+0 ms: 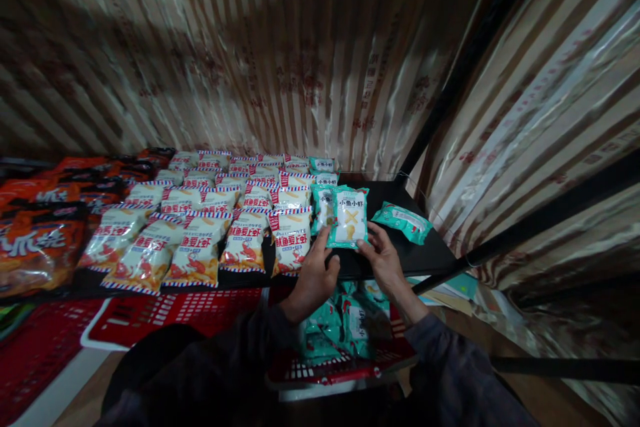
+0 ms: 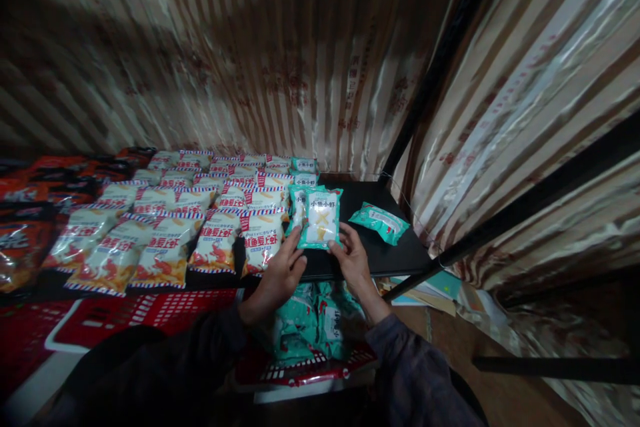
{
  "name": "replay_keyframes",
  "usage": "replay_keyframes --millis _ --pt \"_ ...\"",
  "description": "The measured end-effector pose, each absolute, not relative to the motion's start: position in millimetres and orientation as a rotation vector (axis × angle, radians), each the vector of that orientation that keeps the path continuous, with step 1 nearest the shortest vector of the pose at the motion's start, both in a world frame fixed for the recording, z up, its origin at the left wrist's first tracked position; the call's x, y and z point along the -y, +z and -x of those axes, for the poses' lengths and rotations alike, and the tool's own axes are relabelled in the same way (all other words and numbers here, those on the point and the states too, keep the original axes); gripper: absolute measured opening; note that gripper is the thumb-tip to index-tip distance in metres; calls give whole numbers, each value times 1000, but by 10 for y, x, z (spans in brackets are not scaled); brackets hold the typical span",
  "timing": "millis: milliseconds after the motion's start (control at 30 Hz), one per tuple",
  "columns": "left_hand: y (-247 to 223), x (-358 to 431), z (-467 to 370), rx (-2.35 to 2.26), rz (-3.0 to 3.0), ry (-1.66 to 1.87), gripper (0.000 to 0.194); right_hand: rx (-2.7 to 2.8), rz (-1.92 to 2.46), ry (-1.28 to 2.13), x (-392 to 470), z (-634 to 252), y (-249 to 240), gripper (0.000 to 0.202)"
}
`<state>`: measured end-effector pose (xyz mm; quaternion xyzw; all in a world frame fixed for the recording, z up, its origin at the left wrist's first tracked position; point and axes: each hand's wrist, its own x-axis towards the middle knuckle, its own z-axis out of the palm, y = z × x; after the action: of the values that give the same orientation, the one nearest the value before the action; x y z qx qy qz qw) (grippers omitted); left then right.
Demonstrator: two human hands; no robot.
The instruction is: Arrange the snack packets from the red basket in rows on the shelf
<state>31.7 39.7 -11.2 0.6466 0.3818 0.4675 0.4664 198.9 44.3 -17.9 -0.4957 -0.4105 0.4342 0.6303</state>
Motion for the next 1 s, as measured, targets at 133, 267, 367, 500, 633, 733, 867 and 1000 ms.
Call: replay_keyframes --millis 133,267,367,500,633,733,867,1000 --pt "-192 -351 -294 -1027 -1870 1139 59 990 1146 1009 -490 -1932 -211 51" --pt "-263 -337 -283 -1053 -2010 1147 60 1059 1173 949 -519 -1890 -254 44" --pt "-316 -331 -281 -1076 -1998 1114 60 1148 1251 851 -535 -1895 -309 37" --pt "-344 -329 -290 -1075 -1955 1087 62 1274 1354 746 -527 -1908 -347 31" --pt "-333 -335 -297 -1076 -1914 1103 64 1384 1500 604 -490 -1897 -302 27" --pt "-344 -336 -300 -1090 -1899 1106 66 1453 1594 517 -468 -1889 -260 27" --pt "-387 -326 -305 -1095 -1906 1120 67 1512 1676 434 -464 -1890 -241 30" --pt "-380 -301 -305 -1108 -1919 1101 68 1509 1650 461 -480 -1902 -244 31"
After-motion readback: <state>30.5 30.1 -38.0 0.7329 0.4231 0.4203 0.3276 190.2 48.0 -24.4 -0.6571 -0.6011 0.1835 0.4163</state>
